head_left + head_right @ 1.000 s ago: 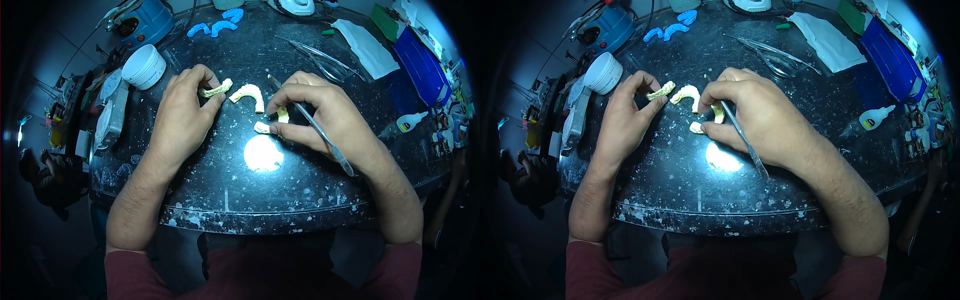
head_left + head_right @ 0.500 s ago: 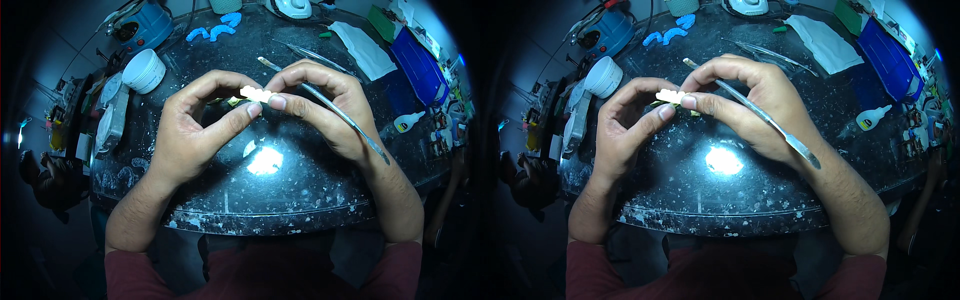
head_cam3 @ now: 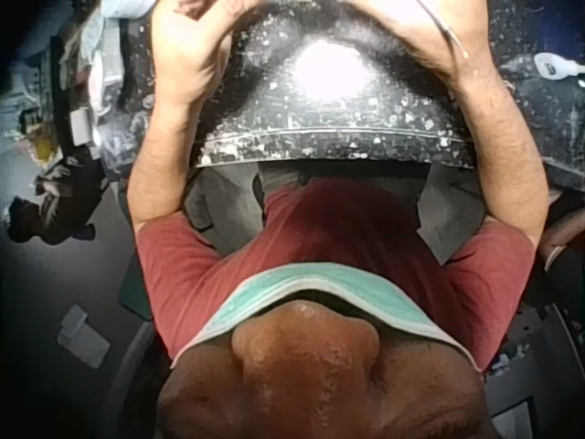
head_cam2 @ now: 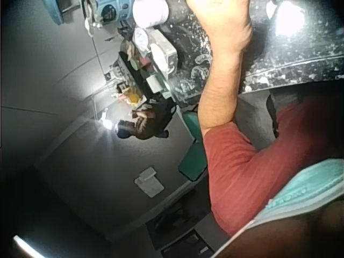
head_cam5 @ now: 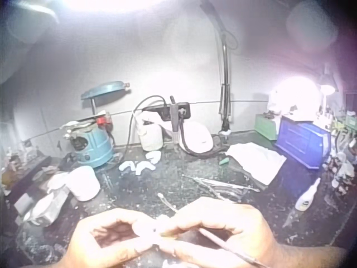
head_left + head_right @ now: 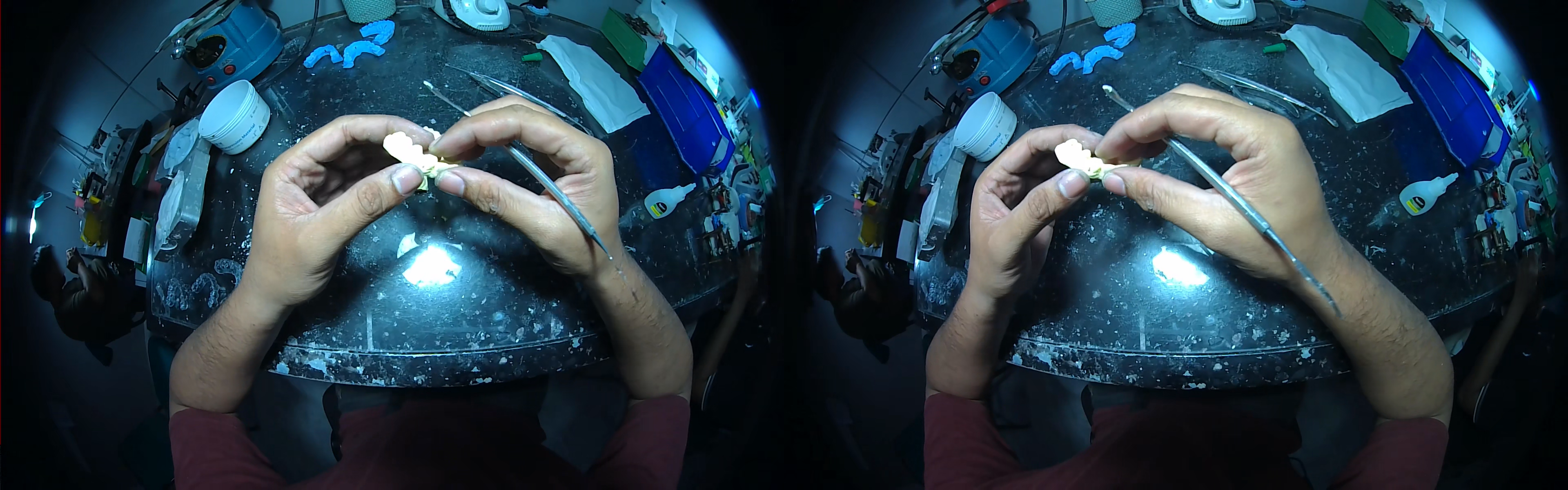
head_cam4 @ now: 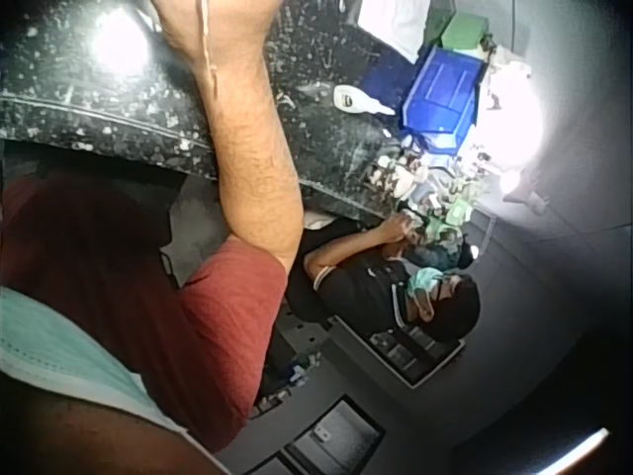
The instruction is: The person sits at a workbench, picks up a dental cast, and scrapes it using a metal tool.
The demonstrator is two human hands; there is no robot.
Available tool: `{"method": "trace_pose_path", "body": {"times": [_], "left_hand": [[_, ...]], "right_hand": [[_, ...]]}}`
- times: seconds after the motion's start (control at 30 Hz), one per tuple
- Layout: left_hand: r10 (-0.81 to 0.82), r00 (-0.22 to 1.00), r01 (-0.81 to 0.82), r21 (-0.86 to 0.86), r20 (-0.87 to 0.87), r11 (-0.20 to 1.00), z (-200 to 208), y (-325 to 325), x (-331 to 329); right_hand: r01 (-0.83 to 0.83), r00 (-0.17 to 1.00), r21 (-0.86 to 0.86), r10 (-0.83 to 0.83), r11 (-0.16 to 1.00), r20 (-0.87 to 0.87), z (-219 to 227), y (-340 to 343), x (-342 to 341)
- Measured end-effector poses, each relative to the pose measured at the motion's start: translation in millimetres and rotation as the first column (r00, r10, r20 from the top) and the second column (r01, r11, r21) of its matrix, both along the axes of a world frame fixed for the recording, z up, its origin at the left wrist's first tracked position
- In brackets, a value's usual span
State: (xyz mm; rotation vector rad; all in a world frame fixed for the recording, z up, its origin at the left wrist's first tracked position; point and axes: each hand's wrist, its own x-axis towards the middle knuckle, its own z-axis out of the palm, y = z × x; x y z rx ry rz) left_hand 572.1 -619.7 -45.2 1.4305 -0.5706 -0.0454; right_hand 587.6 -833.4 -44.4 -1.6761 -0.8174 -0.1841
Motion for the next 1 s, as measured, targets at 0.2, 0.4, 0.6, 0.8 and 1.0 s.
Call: {"method": "trace_pose_path", "body": {"times": [0.2, 0.4, 0.6, 0.8, 1.0], "left_hand": [[-0.066, 0.988, 0.041, -0.172, -0.142, 0.984, 0, 2, 2], [-0.163, 0.874, -0.003, -0.340, -0.459, 0.940, 2, 3, 0], [-0.130, 0.874, -0.030, -0.318, -0.469, 0.948, 3, 1, 0], [0.016, 0.941, -0.029, -0.035, -0.338, 0.999, 5, -5, -3], [0.070, 0.978, -0.062, 0.051, -0.197, 0.997, -1, -5, -3]], "right_hand": [[0.062, 0.962, -0.057, -0.045, 0.996, 0.268, -4, -2, 8], [0.020, 0.993, -0.023, -0.017, 1.000, 0.114, -5, -2, 6], [0.056, 0.996, -0.036, -0.053, 0.998, 0.070, -7, 0, 4], [0.042, 0.994, 0.037, -0.038, 0.998, -0.105, 0, 2, -5], [0.049, 0.993, -0.001, -0.048, 0.999, 0.104, -5, 3, -1]]}}
